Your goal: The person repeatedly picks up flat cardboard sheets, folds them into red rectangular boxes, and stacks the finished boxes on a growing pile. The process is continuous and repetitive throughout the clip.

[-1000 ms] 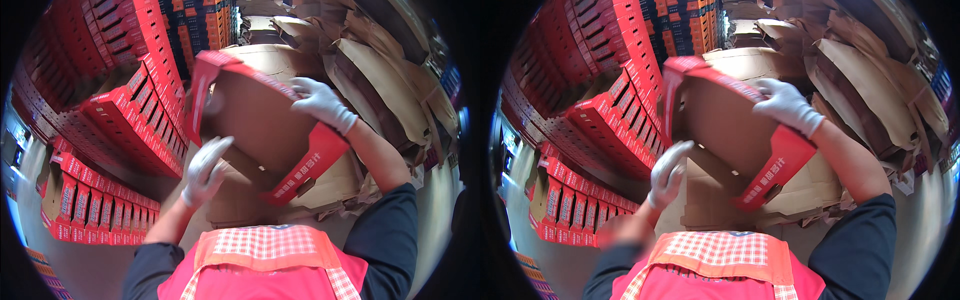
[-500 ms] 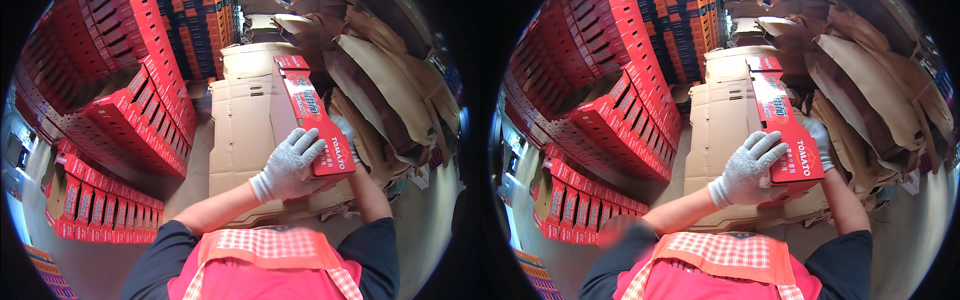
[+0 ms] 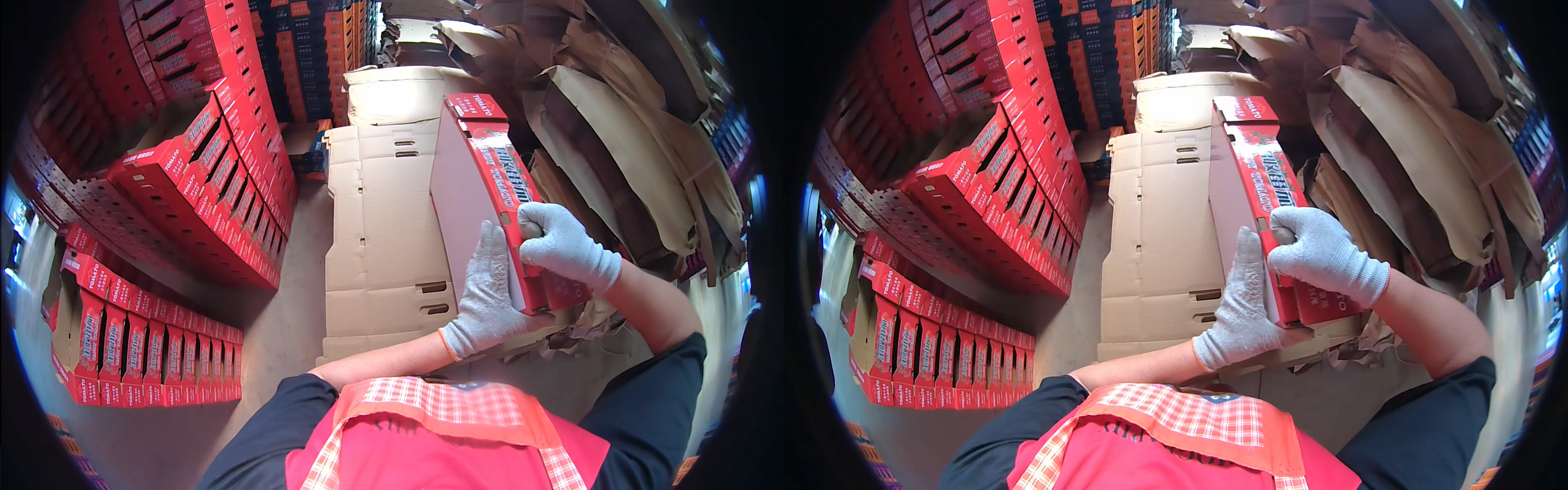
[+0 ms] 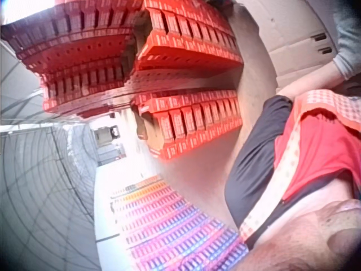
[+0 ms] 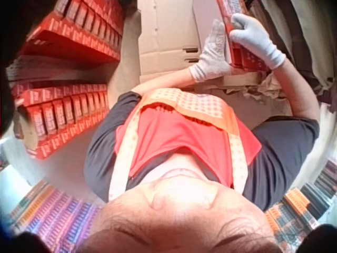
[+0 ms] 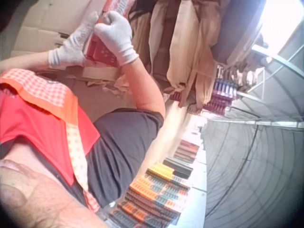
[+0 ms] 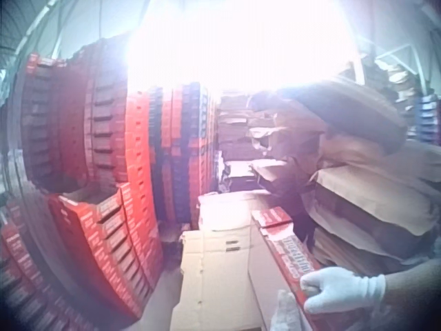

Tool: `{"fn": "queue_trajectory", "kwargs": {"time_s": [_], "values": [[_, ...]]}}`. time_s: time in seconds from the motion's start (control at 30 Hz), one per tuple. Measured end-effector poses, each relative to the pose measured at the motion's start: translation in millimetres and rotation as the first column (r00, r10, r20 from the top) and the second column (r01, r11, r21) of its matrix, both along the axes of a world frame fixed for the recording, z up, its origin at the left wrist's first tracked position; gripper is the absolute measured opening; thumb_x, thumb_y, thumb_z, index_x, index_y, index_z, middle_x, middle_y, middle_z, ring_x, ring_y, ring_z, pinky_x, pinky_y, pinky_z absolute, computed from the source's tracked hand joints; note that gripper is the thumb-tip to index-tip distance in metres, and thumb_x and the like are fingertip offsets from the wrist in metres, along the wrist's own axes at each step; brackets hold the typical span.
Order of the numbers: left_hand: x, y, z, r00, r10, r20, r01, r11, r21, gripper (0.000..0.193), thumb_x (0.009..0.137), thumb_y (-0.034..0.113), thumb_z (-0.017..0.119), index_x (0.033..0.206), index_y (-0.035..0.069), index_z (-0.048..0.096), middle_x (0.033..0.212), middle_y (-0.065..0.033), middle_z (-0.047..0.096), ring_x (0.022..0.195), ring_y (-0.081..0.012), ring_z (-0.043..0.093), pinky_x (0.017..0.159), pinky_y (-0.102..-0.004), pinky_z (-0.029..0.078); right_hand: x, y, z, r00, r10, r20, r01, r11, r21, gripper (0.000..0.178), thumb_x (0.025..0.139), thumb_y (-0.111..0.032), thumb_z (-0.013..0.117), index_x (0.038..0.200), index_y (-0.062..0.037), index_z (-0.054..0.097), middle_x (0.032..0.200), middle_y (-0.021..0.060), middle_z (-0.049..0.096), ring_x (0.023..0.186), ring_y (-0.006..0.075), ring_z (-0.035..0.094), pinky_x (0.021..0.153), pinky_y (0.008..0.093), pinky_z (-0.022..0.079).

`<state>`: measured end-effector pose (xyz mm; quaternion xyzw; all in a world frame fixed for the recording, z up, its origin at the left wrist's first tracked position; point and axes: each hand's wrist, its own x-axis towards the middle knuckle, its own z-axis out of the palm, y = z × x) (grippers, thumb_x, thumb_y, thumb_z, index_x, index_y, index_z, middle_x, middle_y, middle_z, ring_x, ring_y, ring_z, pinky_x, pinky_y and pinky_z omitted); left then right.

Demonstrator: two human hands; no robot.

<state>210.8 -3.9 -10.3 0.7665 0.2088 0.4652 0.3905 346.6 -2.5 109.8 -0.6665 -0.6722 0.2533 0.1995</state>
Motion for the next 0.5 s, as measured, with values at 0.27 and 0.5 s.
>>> {"fn": "queue_trajectory", "kwargs": {"time_s": [0.27,0.5], "values": [[-5,-4,-17,0.973,-0.191,0.132,0.208,0.969,-0.131,0.067,0.066,0.022,0.086,0.125,0.007,0.059,0.118,-0.0084,0.065,0.111,-0.0234,0.062,0.098,-0.0389,0.046,-60,36,-19,0.826,0.319,0.464,-0.483,0.826,0.292,0.021,0.071,-0.008,0.065,0.091,-0.0076,0.059,0.088,0.0125,0.064,0.081,0.034,0.065,0.072,0.0416,0.051],[-111,49,-35,0.983,0.059,0.172,-0.158,0.744,0.649,0.072,0.073,0.042,0.082,0.128,0.003,0.057,0.131,-0.0212,0.058,0.126,-0.0362,0.055,0.111,-0.0546,0.036,-92,37,-8,0.866,0.458,-0.199,-0.227,0.716,0.66,0.024,0.087,-0.002,0.065,0.111,-0.0043,0.062,0.089,0.0023,0.061,0.077,0.0094,0.059,0.069,0.025,0.05]]}}
